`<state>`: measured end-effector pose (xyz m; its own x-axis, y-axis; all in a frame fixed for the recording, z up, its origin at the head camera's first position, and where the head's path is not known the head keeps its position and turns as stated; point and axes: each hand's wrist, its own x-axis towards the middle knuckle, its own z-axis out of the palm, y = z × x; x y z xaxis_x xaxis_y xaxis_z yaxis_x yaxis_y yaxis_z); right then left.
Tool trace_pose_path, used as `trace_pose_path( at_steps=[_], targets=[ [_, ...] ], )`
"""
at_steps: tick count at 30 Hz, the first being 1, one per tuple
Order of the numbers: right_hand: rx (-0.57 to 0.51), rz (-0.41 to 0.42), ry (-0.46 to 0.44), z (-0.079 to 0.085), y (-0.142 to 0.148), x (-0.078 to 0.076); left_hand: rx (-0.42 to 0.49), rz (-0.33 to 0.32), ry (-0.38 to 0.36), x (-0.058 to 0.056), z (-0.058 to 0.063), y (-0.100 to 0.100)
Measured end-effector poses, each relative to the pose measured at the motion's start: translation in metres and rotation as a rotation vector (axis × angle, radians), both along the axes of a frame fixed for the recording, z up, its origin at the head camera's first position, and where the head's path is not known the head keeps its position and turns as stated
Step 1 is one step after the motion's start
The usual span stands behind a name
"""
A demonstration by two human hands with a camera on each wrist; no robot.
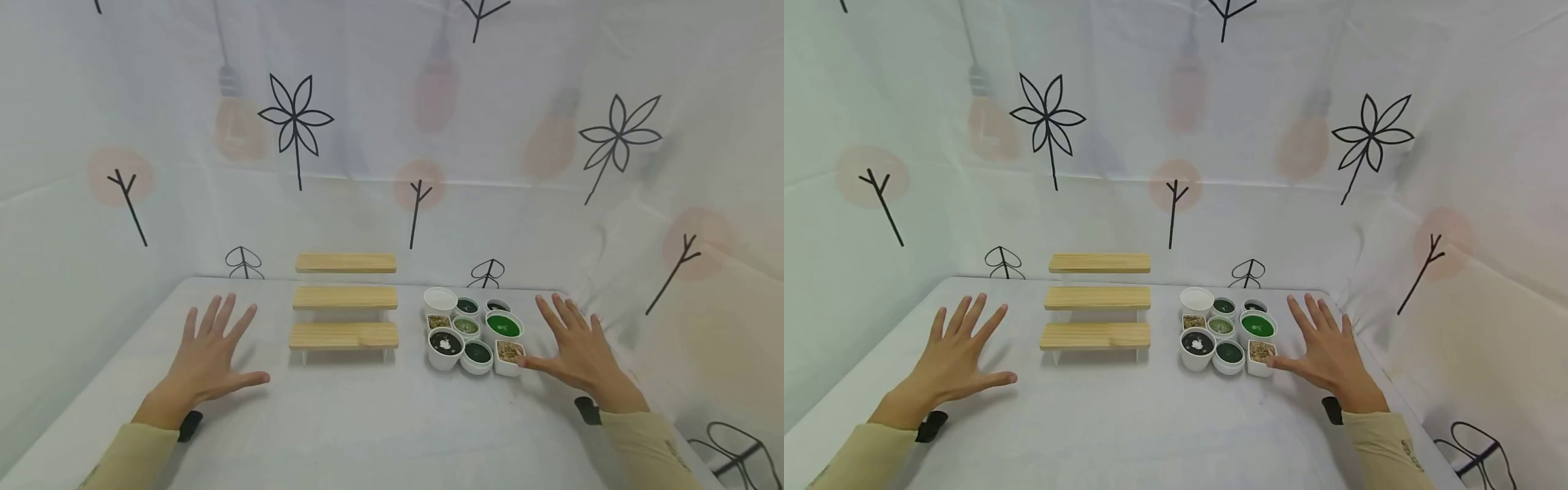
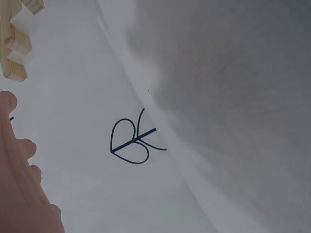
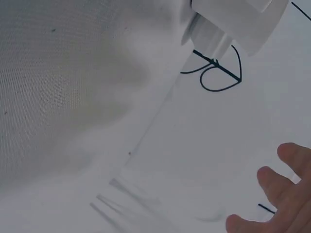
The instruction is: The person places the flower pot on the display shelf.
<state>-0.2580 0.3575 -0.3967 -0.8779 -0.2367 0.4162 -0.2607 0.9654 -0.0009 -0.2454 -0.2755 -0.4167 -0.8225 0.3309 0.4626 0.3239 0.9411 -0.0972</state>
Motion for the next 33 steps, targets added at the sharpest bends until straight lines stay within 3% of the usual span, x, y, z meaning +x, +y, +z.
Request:
trace_pose_path(
  at_steps=[11, 18, 24, 33],
  targets=[
    [-0.107, 0.021, -0.133, -0.002, -0.008, 0.003, 0.135, -0.055, -0.101, -0.002, 0.000, 0.014],
    [-0.226, 0.036, -0.178, -0.008, -0.018, 0.004, 0.372, -0.106, -0.311, 0.001, 0.004, 0.024],
    [-0.318, 0.077, -0.208, -0.010, -0.025, 0.002, 0.490, -0.138, -0.359, 0.000, 0.004, 0.037],
    [-0.450, 0.087, -0.246, -0.015, -0.033, 0.004, 0.691, -0.138, -0.437, -0.010, 0.003, 0.049]
  ],
)
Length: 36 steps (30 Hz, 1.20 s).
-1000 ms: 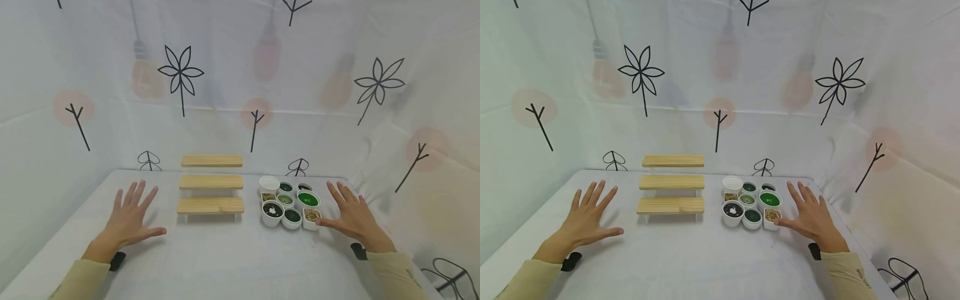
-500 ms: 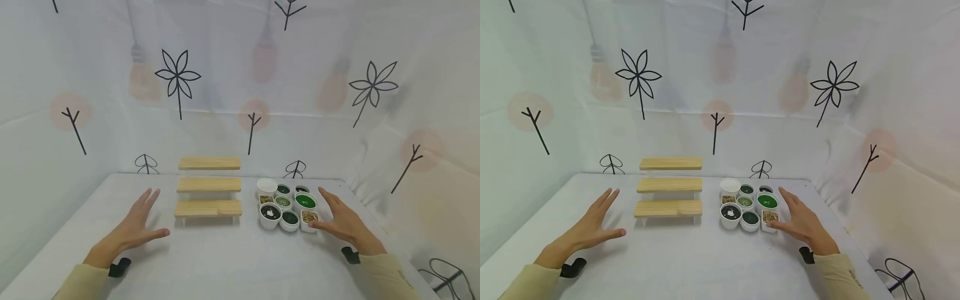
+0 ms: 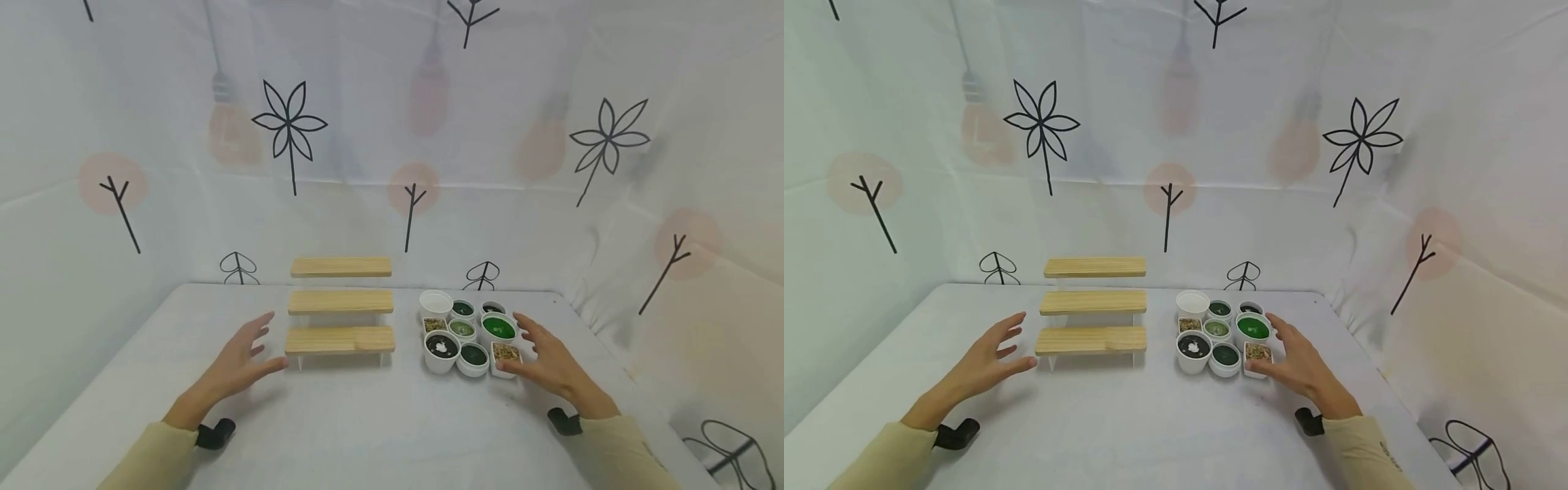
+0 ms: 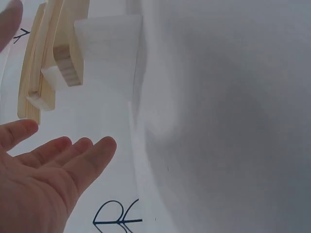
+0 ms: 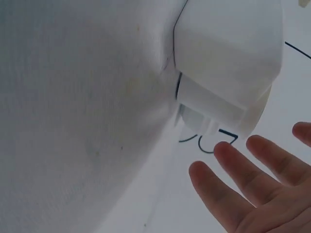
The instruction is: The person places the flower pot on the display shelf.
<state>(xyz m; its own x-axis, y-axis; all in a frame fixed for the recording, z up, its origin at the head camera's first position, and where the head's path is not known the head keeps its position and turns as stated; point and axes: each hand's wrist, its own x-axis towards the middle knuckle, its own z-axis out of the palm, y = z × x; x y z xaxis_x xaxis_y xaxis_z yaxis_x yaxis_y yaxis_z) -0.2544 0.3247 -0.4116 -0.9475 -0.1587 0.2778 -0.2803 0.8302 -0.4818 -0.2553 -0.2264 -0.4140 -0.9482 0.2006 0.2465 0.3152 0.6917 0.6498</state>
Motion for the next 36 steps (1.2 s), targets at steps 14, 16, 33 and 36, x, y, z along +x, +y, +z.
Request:
trace_pose_path(
  at_steps=[14, 16, 33, 36],
  targets=[
    [-0.119, -0.088, -0.141, -0.002, -0.010, 0.003, 0.136, 0.002, -0.160, -0.018, -0.007, 0.016],
    [-0.120, -0.103, -0.184, -0.002, -0.010, 0.004, 0.136, 0.005, -0.164, -0.019, -0.007, 0.017],
    [-0.231, -0.033, -0.234, -0.007, -0.011, 0.006, 0.195, 0.042, -0.246, -0.018, -0.010, 0.024],
    [-0.237, -0.047, -0.234, -0.007, -0.011, 0.006, 0.221, 0.040, -0.244, -0.017, -0.010, 0.025]
  ],
)
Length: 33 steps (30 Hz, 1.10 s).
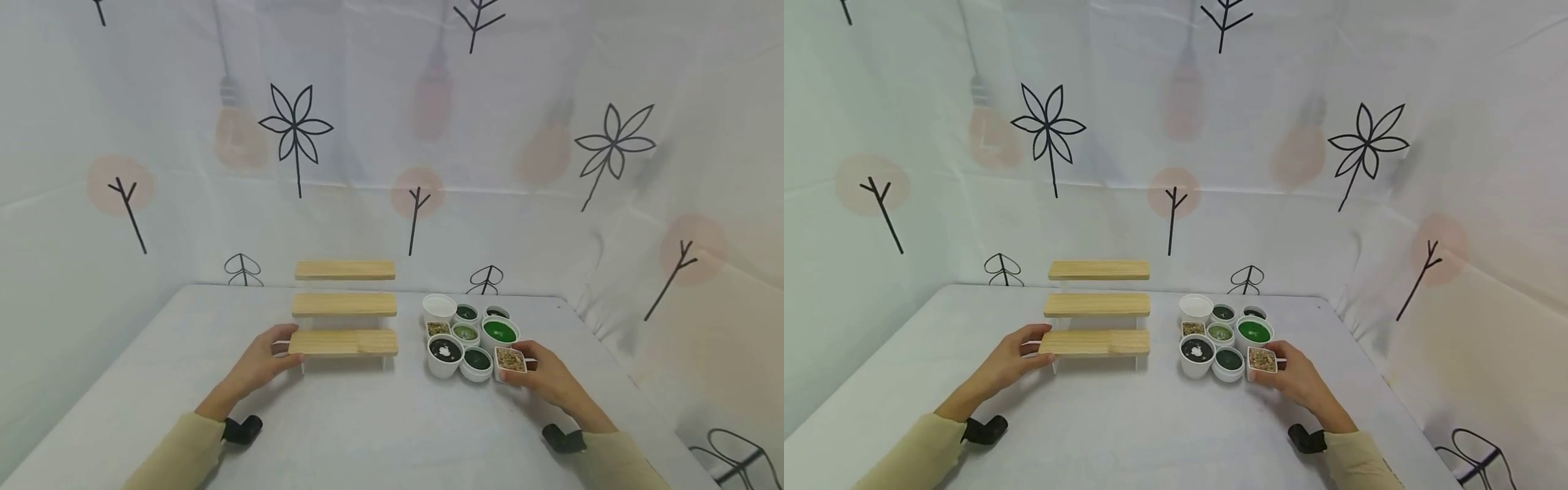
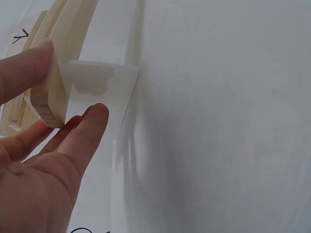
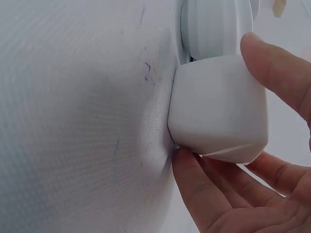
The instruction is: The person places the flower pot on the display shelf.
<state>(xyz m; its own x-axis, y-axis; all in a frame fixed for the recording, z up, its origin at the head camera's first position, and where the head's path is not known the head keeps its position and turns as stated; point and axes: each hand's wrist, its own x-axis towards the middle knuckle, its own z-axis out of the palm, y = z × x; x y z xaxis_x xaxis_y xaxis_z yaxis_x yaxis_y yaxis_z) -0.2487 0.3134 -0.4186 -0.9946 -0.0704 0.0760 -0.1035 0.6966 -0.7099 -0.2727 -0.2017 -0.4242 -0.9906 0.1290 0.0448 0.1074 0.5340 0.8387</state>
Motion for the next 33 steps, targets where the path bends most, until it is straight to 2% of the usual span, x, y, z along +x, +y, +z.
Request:
trace_pose_path(
  at_steps=[6, 12, 18, 28, 33],
  targets=[
    [0.011, -0.021, -0.034, 0.003, -0.001, 0.001, 0.118, -0.011, -0.018, -0.001, 0.000, 0.002],
    [0.011, -0.008, -0.043, 0.003, -0.001, 0.002, 0.163, -0.002, -0.039, 0.000, -0.001, 0.004],
    [-0.026, 0.037, -0.025, 0.002, 0.002, 0.003, 0.174, 0.019, -0.060, 0.003, 0.000, 0.007],
    [-0.041, 0.131, -0.009, 0.003, 0.008, 0.001, 0.187, -0.001, -0.040, 0.002, -0.002, 0.007],
    [-0.007, 0.163, 0.020, 0.008, 0.010, 0.003, 0.182, 0.003, -0.040, 0.002, -0.002, 0.007]
  ],
)
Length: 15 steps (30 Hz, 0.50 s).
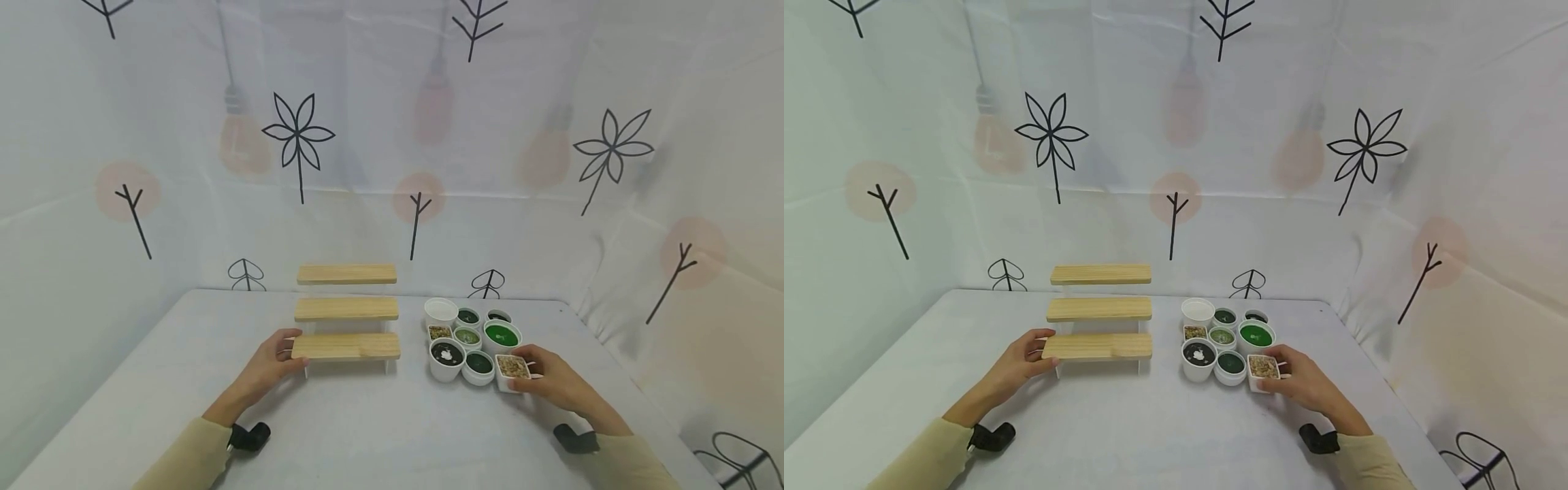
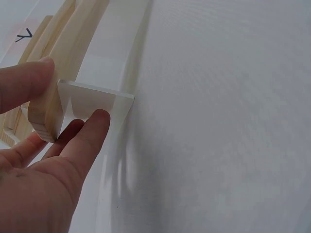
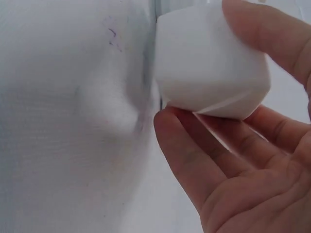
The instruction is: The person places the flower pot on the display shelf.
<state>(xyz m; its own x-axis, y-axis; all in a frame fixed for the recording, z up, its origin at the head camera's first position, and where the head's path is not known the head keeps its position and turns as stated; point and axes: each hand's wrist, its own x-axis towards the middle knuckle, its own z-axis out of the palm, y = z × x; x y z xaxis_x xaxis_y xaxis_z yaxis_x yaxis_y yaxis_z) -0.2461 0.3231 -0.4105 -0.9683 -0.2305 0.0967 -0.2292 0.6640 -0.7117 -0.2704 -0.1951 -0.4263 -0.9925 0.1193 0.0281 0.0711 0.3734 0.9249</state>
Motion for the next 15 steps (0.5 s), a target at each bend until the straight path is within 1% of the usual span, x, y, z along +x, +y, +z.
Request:
trace_pose_path(
  at_steps=[4, 11, 15],
  targets=[
    [0.022, -0.004, 0.048, 0.004, 0.001, 0.001, 0.011, 0.002, -0.005, 0.002, 0.001, 0.001],
    [-0.003, -0.006, 0.084, 0.012, -0.001, 0.002, 0.015, -0.005, -0.004, 0.001, -0.001, 0.001],
    [-0.011, -0.009, 0.124, 0.019, -0.007, 0.004, 0.002, 0.005, -0.006, -0.001, -0.002, 0.000]
  ],
)
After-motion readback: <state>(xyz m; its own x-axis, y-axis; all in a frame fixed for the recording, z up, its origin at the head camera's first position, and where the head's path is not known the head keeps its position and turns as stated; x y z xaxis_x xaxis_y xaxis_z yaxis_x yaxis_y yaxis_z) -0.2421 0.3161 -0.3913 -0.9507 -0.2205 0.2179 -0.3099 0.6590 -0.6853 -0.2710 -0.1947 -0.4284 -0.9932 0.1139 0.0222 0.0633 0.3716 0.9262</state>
